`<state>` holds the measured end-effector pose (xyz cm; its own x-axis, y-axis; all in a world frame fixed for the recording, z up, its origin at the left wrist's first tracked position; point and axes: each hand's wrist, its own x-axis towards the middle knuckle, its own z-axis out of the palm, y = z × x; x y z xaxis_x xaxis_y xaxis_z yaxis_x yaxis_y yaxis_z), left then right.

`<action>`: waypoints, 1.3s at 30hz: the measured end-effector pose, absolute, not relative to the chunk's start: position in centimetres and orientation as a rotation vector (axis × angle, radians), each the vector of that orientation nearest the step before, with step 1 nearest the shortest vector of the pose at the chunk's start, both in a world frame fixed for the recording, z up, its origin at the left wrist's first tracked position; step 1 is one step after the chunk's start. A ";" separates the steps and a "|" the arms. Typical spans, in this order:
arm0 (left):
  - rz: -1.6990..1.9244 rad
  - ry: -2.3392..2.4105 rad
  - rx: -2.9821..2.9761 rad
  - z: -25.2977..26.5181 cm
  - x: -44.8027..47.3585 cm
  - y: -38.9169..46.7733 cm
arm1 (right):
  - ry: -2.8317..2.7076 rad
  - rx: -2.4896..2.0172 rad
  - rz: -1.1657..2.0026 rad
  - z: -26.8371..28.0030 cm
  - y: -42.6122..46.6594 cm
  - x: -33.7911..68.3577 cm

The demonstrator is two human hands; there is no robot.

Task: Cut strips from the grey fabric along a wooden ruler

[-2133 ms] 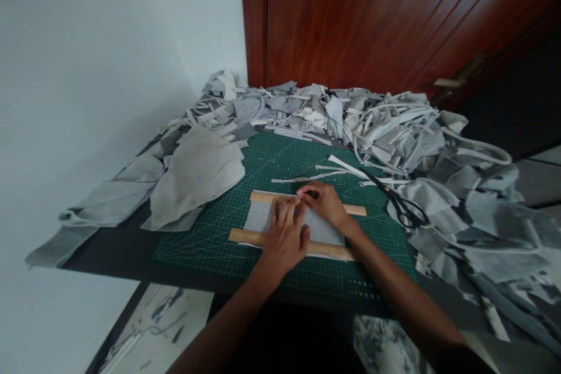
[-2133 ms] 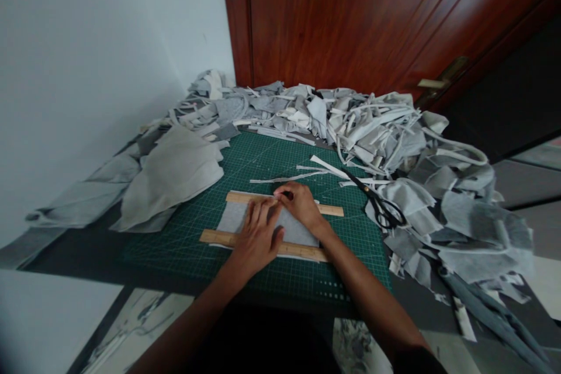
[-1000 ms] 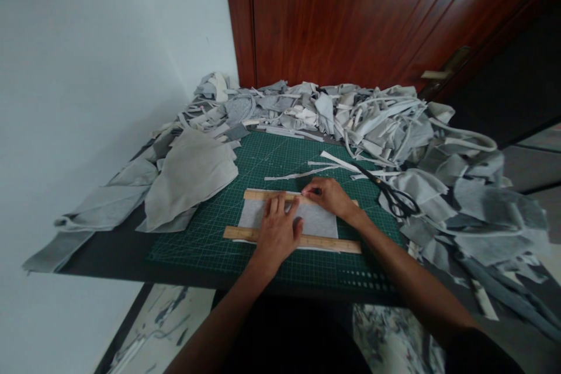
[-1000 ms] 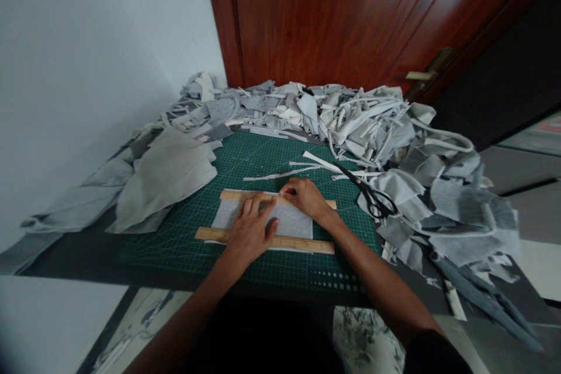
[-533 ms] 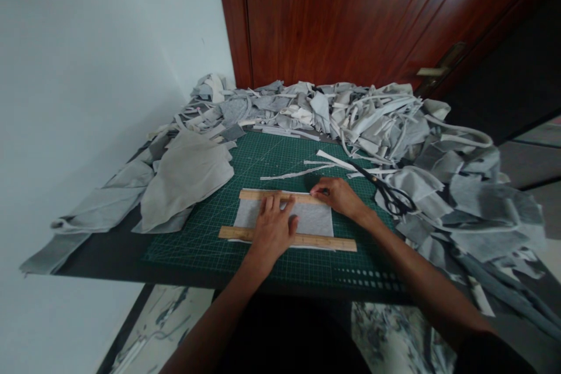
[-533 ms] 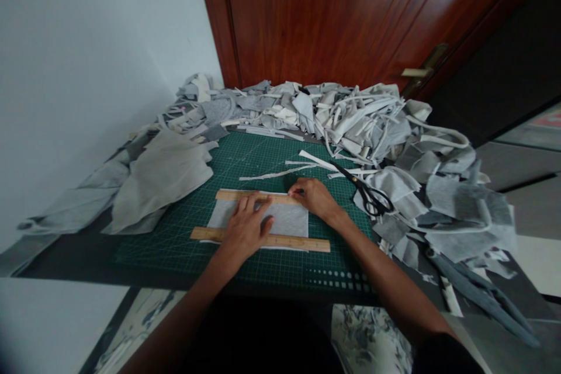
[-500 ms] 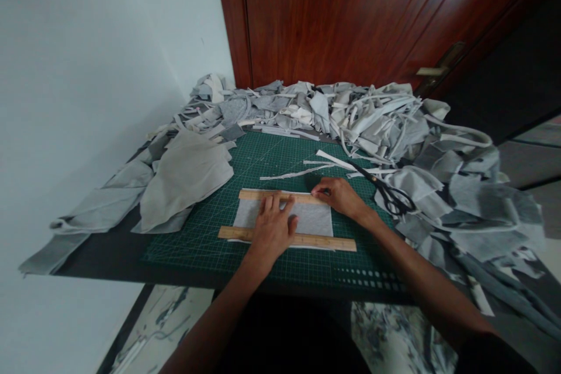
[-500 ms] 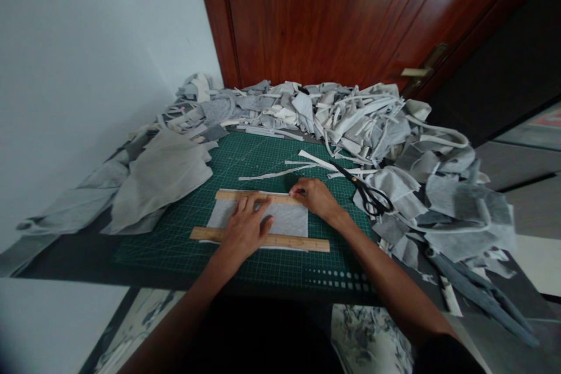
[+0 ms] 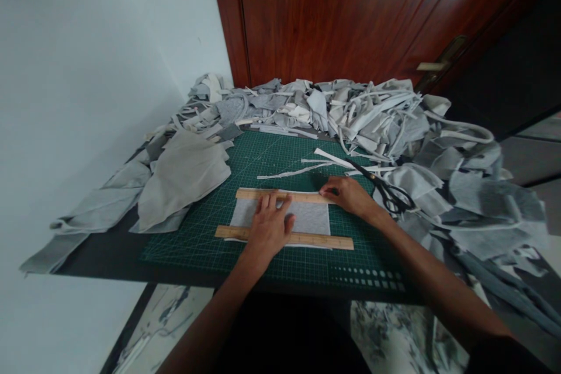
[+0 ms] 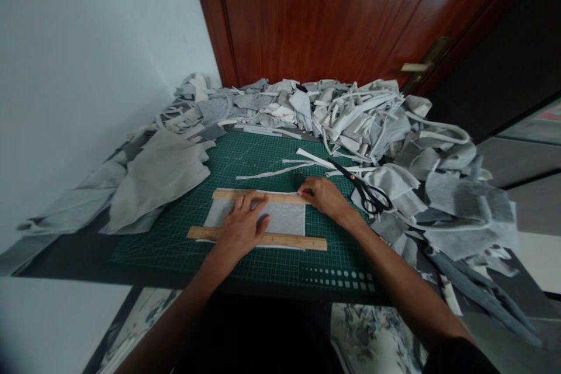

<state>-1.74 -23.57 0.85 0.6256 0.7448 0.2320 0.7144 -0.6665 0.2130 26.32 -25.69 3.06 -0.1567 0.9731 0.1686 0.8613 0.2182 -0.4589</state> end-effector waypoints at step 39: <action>0.663 1.241 2.610 -0.4 -2.1 -25.0 | -1.935 -1.408 0.739 2.5 -17.1 12.1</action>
<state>-2.07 -25.04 -0.44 0.5531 0.7703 0.3172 0.6918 -0.6369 0.3402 12.05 -17.05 2.51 -0.2338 0.9589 0.1605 0.6076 0.2730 -0.7459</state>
